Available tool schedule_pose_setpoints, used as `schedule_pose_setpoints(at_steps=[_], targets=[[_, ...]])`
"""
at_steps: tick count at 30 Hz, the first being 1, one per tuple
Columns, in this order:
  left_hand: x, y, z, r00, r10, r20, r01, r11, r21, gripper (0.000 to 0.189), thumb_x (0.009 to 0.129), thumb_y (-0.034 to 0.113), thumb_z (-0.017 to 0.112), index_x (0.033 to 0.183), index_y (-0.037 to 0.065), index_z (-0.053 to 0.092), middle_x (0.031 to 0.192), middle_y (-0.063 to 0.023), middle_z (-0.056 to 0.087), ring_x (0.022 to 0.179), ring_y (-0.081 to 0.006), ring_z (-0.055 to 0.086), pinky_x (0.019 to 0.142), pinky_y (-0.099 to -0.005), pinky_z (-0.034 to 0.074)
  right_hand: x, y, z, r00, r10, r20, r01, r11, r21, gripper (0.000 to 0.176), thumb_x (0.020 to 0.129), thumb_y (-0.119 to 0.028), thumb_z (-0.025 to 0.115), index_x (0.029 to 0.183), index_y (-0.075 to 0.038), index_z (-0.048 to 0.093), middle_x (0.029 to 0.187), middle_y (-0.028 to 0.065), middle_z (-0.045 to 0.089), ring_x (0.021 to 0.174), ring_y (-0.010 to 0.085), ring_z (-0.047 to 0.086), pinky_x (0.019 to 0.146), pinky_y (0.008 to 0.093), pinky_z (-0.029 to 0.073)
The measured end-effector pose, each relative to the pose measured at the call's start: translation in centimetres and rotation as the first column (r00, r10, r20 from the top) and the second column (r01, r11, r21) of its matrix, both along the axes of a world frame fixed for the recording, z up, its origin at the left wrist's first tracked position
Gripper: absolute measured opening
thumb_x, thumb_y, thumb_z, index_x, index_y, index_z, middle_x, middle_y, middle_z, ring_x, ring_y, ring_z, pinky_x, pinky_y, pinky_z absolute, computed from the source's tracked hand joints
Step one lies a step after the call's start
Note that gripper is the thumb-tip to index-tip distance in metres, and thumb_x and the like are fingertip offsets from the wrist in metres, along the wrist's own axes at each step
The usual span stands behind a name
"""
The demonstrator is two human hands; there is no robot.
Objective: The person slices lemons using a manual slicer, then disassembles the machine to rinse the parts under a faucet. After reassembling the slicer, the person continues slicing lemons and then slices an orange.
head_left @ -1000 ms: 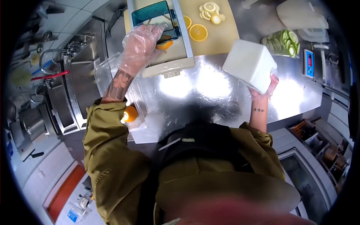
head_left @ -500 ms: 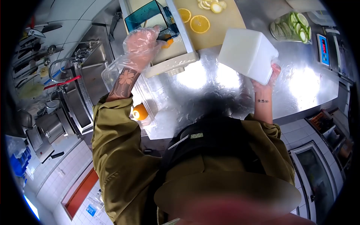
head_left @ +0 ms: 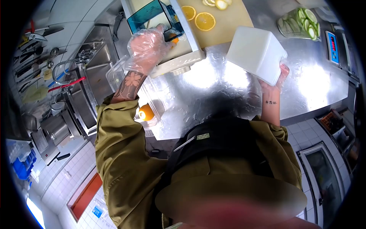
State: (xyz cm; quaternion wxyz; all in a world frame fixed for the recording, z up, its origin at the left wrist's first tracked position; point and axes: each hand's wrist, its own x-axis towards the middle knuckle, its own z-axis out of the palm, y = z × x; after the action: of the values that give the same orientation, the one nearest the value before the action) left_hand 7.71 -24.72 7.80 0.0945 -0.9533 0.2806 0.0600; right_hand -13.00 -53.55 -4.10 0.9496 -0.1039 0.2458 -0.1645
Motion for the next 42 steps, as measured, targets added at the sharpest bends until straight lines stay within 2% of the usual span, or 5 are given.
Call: schedule_pose_setpoints(at_steps=[10, 20, 28, 32, 42], targets=[[-0.5, -0.3, -0.2, 0.999, 0.018, 0.047, -0.017, 1.000, -0.021, 0.062, 0.070, 0.051, 0.079, 0.115, 0.011, 0.066, 0.079, -0.0125, 0.071, 0.073, -0.0276, 0.070, 0.067, -0.0388, 0.055, 0.2, 0.9, -0.6, 1.000, -0.002, 0.005, 0.002, 1.000, 0.010, 0.076, 0.068, -0.029, 0.069, 0.134, 0.002, 0.048, 0.118, 0.0196, 0.062, 0.093, 0.0337, 0.069, 0.058, 0.0430, 0.063], [-1.0, -0.9, -0.2, 0.994, 0.107, -0.029, -0.110, 0.987, -0.118, 0.064, 0.073, 0.048, 0.078, 0.117, 0.005, 0.065, 0.087, -0.0182, 0.072, 0.078, -0.0302, 0.071, 0.072, -0.0396, 0.056, -0.5, 0.0, -2.0, 0.996, 0.081, 0.022, -0.080, 0.995, -0.053, 0.080, 0.067, -0.031, 0.069, 0.135, 0.003, 0.046, 0.123, 0.0197, 0.059, 0.109, 0.0354, 0.062, 0.092, 0.0490, 0.055], [3.1, 0.9, -0.1, 0.987, -0.137, -0.090, 0.144, 0.986, 0.084, 0.051, 0.076, 0.043, 0.074, 0.105, 0.001, 0.067, 0.091, -0.0162, 0.069, 0.091, -0.0325, 0.068, 0.080, -0.0424, 0.054, -0.4, 0.6, -2.0, 0.997, 0.083, -0.008, -0.083, 0.995, -0.054, 0.080, 0.067, -0.032, 0.068, 0.136, 0.000, 0.046, 0.125, 0.0193, 0.058, 0.110, 0.0352, 0.061, 0.091, 0.0501, 0.055], [9.3, 2.8, -1.4, 0.677, -0.477, -0.560, 0.571, 0.821, -0.009, 0.021, 0.084, 0.025, 0.062, 0.087, 0.005, 0.065, 0.087, -0.0099, 0.062, 0.091, -0.0295, 0.057, 0.084, -0.0407, 0.046, -0.6, 0.5, -1.9, 0.995, 0.104, -0.002, -0.104, 0.991, -0.087, 0.077, 0.067, -0.028, 0.068, 0.135, 0.001, 0.046, 0.124, 0.0185, 0.059, 0.110, 0.0343, 0.062, 0.092, 0.0481, 0.055], [13.8, 3.6, -3.6, 0.425, -0.656, -0.624, 0.698, 0.676, -0.236, 0.019, 0.082, 0.017, 0.059, 0.076, 0.000, 0.064, 0.076, -0.0130, 0.063, 0.071, -0.0269, 0.058, 0.067, -0.0396, 0.046, -1.6, 0.2, -1.3, 1.000, 0.023, 0.016, -0.023, 0.998, -0.050, 0.072, 0.068, -0.021, 0.069, 0.133, 0.001, 0.046, 0.122, 0.0170, 0.060, 0.108, 0.0316, 0.063, 0.091, 0.0441, 0.057]])
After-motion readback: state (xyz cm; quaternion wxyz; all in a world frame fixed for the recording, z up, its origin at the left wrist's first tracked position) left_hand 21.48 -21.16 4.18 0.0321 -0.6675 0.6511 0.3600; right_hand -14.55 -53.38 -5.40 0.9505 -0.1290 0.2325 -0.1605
